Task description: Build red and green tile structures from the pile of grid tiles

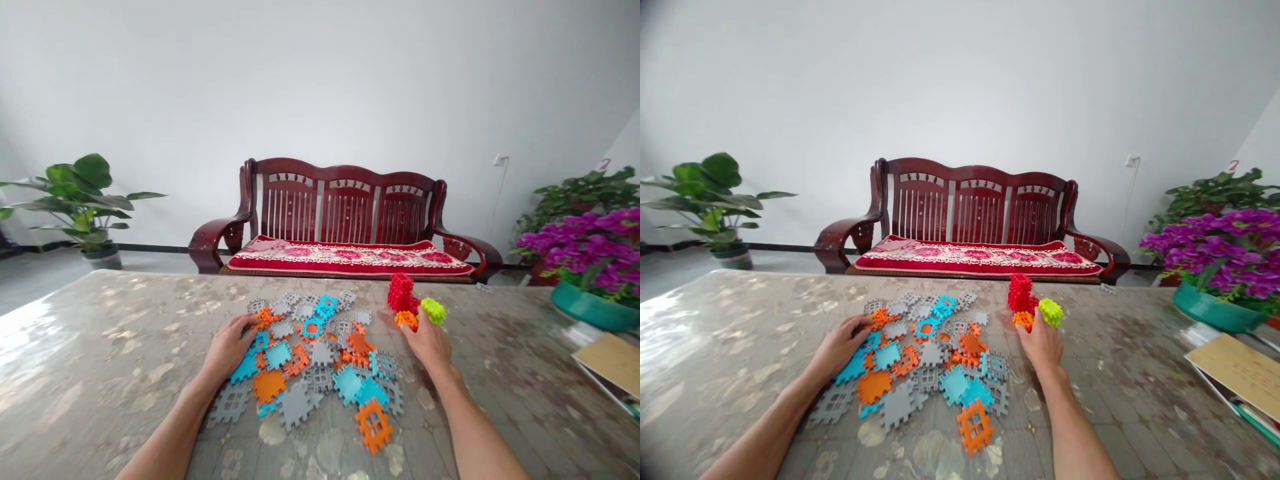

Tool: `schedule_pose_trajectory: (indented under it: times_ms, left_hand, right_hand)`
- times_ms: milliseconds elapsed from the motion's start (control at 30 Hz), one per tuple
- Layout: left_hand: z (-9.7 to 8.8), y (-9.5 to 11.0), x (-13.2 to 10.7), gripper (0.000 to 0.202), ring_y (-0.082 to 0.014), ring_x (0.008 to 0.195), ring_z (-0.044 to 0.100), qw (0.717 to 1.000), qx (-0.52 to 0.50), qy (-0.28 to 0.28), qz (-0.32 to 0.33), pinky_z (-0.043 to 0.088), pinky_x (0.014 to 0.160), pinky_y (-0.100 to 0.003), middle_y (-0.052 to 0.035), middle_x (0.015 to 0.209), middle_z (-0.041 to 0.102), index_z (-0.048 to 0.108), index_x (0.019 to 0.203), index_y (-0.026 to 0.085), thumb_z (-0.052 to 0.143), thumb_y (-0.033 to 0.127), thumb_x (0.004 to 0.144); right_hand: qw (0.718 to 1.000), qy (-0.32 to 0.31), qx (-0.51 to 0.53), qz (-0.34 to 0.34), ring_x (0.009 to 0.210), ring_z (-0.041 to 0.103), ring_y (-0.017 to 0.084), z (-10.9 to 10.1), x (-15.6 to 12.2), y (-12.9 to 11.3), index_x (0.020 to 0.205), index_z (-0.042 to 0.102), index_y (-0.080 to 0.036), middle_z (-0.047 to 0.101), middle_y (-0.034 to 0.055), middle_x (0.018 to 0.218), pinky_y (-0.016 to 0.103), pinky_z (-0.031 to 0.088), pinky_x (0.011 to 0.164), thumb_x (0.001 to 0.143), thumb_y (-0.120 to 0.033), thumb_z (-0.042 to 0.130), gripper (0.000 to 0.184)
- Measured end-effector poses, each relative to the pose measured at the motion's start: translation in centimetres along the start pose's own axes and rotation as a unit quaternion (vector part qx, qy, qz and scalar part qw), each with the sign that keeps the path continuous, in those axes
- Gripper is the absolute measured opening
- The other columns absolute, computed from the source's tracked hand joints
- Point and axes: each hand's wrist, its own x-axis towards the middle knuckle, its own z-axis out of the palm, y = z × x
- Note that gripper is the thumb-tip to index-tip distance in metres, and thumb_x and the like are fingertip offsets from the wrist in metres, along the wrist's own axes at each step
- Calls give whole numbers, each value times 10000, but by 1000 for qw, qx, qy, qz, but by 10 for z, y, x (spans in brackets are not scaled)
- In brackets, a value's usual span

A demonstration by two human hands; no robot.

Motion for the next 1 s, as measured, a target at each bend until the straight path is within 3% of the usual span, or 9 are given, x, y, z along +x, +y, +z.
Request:
schedule_pose_trajectory:
  times_ms: [300, 700, 1000]
  left_hand:
    - [-1, 2, -2, 299, -242, 1109, 634, 1000, -1, 14, -5, 439, 1040, -367, -44, 1226, 680, 707, 1002, 264, 497, 402, 839]
    - [-3, 7, -3, 295, -240, 1133, 618, 1000, -8, 11, -9, 431, 1045, -371, -57, 1215, 682, 696, 1019, 248, 494, 357, 834]
    - [-7, 17, -5, 190, -220, 1054, 643, 1000, -13, 18, -7, 446, 991, -342, -59, 1120, 701, 672, 917, 225, 517, 284, 824]
  right_hand:
    - [999, 12, 47, -16, 998, 664, 280, 9, 2, 6, 1455, 378, -182, 666, 155, 1196, 377, 485, 810, 865, -459, 505, 664]
    - [999, 26, 23, -37, 1019, 651, 301, 11, 1, 7, 1425, 422, -144, 664, 179, 1181, 390, 474, 829, 852, -417, 524, 643]
    - [979, 151, 33, -134, 1103, 577, 302, 18, -2, 7, 1329, 514, -150, 633, 144, 1260, 413, 436, 940, 864, -375, 472, 519]
